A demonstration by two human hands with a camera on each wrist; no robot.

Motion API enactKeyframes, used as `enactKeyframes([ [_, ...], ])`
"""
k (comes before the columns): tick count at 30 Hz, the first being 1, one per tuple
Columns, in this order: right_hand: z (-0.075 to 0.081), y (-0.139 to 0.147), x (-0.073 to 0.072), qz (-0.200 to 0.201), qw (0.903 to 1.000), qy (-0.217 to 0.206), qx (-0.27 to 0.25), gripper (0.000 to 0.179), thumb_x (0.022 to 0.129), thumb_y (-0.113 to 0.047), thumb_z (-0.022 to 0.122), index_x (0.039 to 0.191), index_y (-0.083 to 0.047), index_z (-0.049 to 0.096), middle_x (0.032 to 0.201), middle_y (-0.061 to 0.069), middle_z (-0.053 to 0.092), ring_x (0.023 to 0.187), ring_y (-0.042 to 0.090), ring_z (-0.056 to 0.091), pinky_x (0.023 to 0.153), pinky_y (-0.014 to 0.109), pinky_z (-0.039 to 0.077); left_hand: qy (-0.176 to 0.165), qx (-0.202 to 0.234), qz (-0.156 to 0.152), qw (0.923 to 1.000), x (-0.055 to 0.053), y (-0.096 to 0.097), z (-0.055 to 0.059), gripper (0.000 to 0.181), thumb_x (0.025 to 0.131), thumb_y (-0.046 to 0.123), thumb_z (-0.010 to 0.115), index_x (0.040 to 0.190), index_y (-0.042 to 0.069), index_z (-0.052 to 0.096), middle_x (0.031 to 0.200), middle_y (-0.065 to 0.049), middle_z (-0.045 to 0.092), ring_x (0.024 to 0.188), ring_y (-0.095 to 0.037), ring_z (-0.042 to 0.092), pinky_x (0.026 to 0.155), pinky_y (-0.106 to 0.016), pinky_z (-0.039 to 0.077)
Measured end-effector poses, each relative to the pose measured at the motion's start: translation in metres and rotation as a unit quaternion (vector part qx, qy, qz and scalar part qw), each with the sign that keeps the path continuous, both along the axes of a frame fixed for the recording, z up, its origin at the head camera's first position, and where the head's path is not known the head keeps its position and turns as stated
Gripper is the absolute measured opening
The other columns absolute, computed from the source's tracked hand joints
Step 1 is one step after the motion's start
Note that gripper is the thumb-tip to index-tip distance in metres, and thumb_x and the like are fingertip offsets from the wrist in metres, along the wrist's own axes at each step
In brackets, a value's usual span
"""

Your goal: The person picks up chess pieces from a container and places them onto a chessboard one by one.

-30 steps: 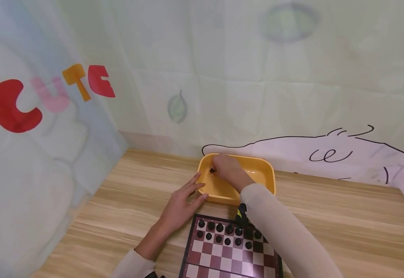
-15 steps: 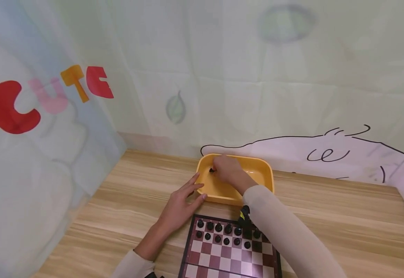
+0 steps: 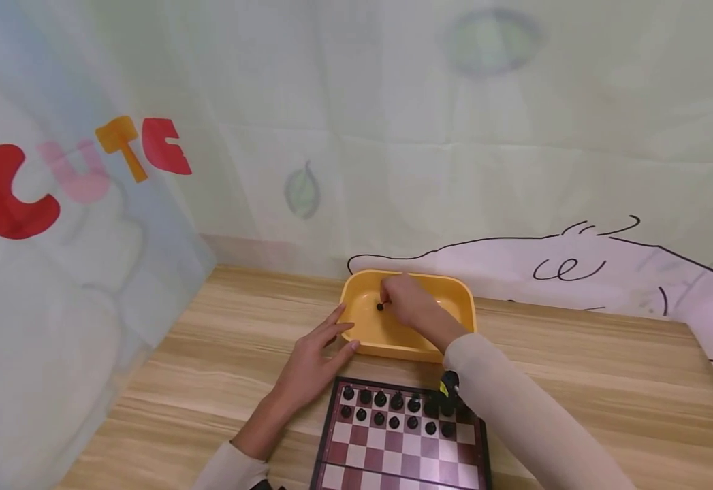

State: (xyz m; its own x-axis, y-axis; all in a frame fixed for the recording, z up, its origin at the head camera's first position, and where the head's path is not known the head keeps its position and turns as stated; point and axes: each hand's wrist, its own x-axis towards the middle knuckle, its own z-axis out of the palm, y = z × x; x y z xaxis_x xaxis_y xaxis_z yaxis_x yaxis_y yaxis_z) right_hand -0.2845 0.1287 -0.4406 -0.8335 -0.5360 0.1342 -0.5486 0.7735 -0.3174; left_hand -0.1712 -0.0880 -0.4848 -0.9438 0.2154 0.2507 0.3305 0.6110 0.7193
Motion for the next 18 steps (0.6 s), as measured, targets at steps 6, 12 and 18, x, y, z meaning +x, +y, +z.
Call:
enactKeyframes([
  [6,0.006,0.006,0.007,-0.005,0.9998,-0.016,-0.012,0.005,0.093,0.001,0.075,0.098,-0.001,0.077,0.096,0.011,0.078,0.081,0.019,0.069,0.076,0.036,0.065,0.002,0.000,0.002,1.0000,0.000,0.001,0.000,0.049,0.104,0.043,0.068,0.141,0.013,0.067,0.172,0.003,0.036,0.154,-0.024,0.043,0.124,-0.046,0.043],
  [12,0.019,0.009,0.022,0.000,0.9991,-0.011,-0.041,0.007,0.095,0.000,0.074,0.101,-0.001,0.078,0.097,0.010,0.079,0.088,0.021,0.075,0.081,0.039,0.068,0.004,0.001,0.001,1.0000,-0.001,0.001,0.000,0.048,0.104,0.043,0.069,0.141,0.013,0.068,0.172,0.003,0.036,0.154,-0.024,0.043,0.124,-0.045,0.043],
  [18,0.028,0.014,0.037,0.005,0.9979,0.019,-0.062,0.006,0.094,-0.001,0.077,0.098,-0.003,0.080,0.094,0.007,0.080,0.085,0.019,0.076,0.080,0.038,0.068,-0.001,-0.001,0.005,1.0000,0.000,0.001,0.001,0.048,0.104,0.044,0.068,0.141,0.014,0.068,0.172,0.004,0.035,0.155,-0.023,0.042,0.124,-0.045,0.043],
])
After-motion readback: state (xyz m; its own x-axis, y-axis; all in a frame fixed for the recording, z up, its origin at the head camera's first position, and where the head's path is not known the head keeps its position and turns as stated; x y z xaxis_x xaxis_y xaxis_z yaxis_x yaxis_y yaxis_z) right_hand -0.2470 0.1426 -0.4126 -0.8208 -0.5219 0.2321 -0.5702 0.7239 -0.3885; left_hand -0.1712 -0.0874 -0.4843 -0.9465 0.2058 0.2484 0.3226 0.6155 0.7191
